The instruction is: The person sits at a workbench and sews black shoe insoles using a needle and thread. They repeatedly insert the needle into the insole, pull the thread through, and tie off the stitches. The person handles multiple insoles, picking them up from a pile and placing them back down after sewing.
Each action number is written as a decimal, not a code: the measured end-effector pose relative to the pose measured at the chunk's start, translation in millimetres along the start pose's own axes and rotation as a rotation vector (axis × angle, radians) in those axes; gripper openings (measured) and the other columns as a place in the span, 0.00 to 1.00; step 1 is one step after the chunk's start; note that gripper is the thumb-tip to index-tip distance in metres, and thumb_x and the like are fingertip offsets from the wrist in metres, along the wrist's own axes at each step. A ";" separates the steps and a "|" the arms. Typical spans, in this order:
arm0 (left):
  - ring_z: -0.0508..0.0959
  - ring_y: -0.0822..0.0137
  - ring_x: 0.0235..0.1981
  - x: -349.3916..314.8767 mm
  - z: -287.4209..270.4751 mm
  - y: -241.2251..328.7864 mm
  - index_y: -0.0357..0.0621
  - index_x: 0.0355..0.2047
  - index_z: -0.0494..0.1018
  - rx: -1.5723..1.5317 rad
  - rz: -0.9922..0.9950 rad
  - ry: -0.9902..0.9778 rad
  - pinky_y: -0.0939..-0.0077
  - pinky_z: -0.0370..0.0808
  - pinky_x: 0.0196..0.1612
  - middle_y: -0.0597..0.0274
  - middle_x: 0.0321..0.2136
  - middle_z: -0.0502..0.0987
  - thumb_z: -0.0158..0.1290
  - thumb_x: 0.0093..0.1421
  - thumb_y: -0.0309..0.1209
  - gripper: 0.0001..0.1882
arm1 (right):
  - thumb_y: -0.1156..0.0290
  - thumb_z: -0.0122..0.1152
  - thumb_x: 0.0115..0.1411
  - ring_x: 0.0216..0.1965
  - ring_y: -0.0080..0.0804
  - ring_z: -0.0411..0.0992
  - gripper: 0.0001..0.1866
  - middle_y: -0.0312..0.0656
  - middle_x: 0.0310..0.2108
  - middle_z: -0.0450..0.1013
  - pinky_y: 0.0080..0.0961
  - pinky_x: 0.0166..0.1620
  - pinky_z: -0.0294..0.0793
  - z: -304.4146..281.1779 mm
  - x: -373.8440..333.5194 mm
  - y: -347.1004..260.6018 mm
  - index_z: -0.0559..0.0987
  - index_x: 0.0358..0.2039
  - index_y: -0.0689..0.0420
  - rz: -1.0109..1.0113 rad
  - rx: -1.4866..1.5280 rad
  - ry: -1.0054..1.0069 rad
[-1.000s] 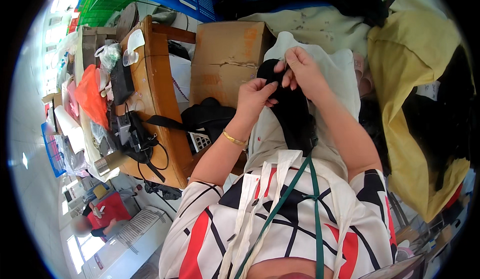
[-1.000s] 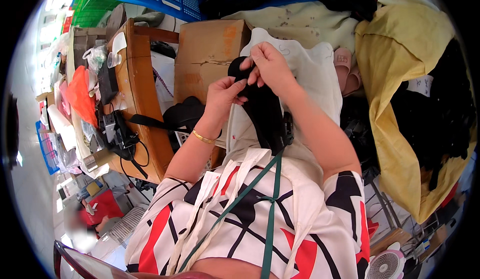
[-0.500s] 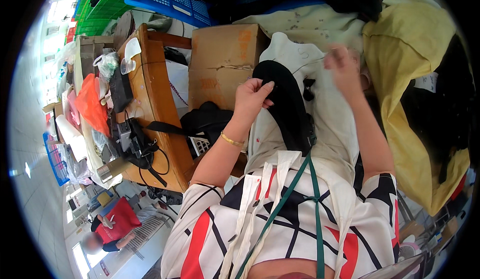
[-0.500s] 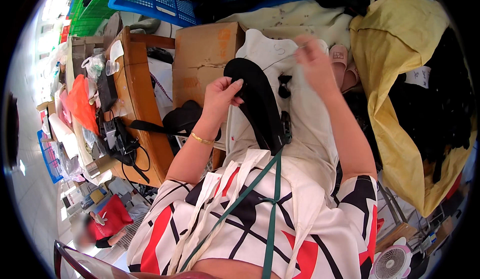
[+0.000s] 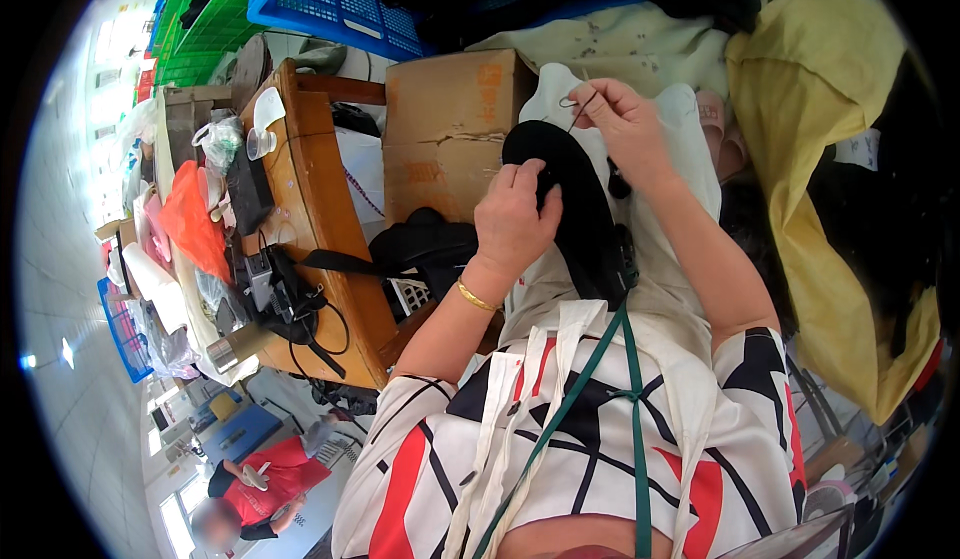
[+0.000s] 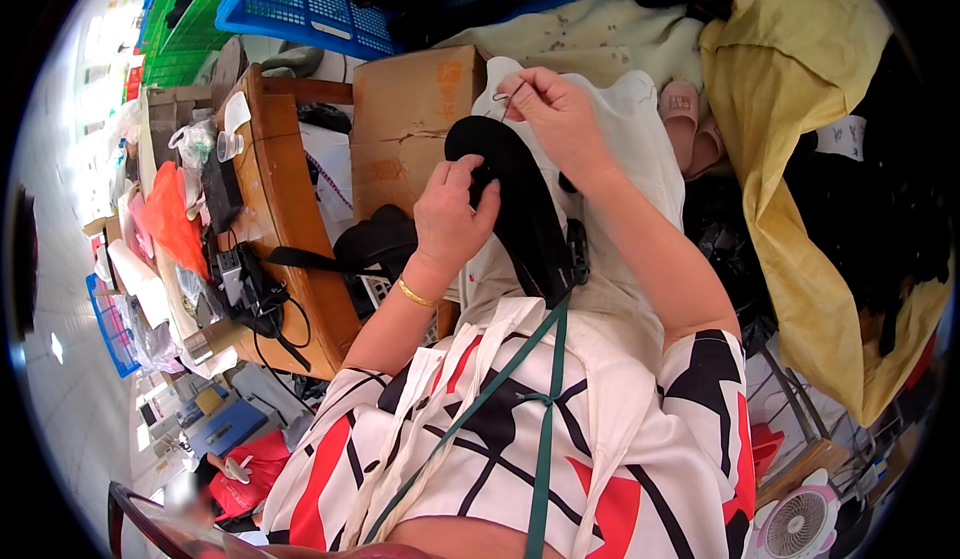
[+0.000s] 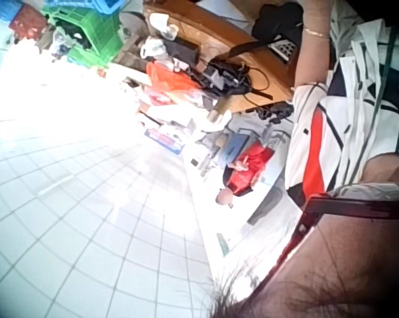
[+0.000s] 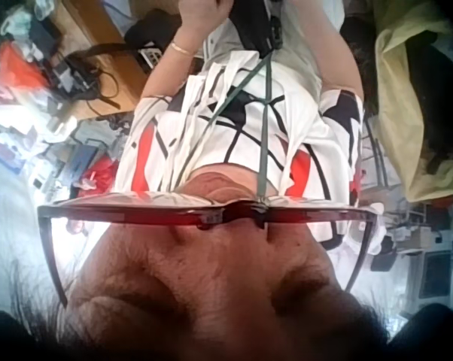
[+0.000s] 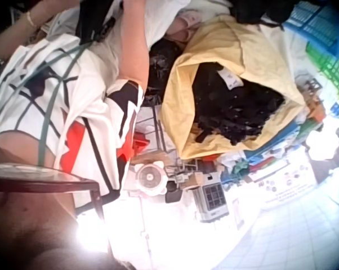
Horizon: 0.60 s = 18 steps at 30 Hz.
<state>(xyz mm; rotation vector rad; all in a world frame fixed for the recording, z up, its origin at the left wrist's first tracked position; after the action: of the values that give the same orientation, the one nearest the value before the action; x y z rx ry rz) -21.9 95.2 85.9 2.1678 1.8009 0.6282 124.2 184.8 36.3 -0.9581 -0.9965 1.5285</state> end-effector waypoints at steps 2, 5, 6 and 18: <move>0.76 0.58 0.31 0.8 2.2 2.0 0.44 0.45 0.72 -0.025 -0.029 -0.013 0.66 0.75 0.31 0.57 0.31 0.73 0.62 0.52 0.29 0.19 | 0.63 0.52 0.70 0.32 0.20 0.71 0.13 0.33 0.30 0.74 0.18 0.39 0.72 18.8 -5.0 3.4 0.77 0.35 0.59 0.085 0.233 0.014; 0.75 0.58 0.31 -0.2 8.6 -2.3 0.43 0.46 0.70 -0.036 -0.054 -0.016 0.66 0.75 0.32 0.56 0.31 0.72 0.62 0.52 0.28 0.21 | 0.62 0.51 0.70 0.29 0.22 0.70 0.14 0.33 0.28 0.72 0.17 0.37 0.71 36.0 -13.7 9.9 0.76 0.31 0.58 0.244 0.446 0.027; 0.75 0.58 0.31 -1.1 11.7 -6.0 0.43 0.46 0.70 -0.037 -0.059 -0.014 0.66 0.75 0.32 0.56 0.32 0.71 0.62 0.52 0.28 0.21 | 0.62 0.50 0.70 0.28 0.22 0.70 0.15 0.33 0.27 0.72 0.17 0.36 0.70 39.1 -16.6 11.8 0.75 0.30 0.58 0.302 0.493 0.031; 0.78 0.56 0.33 10.7 20.5 -5.1 0.46 0.45 0.70 0.076 0.078 0.020 0.66 0.77 0.31 0.59 0.34 0.73 0.59 0.51 0.28 0.20 | 0.64 0.46 0.72 0.25 0.16 0.61 0.16 0.30 0.24 0.66 0.15 0.31 0.63 60.5 -62.4 -51.0 0.71 0.27 0.58 0.028 0.173 -0.074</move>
<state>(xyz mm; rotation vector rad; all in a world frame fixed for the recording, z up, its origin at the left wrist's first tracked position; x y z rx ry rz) -15.1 108.2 67.4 2.2997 1.7852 0.6096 93.8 122.8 109.6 -0.8016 -0.8892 1.6551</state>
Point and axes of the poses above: each hand's wrist, its own x-axis towards the middle knuckle, its own z-axis out of the palm, y = z × x, the point moved 8 cm from there along x, towards the middle knuckle
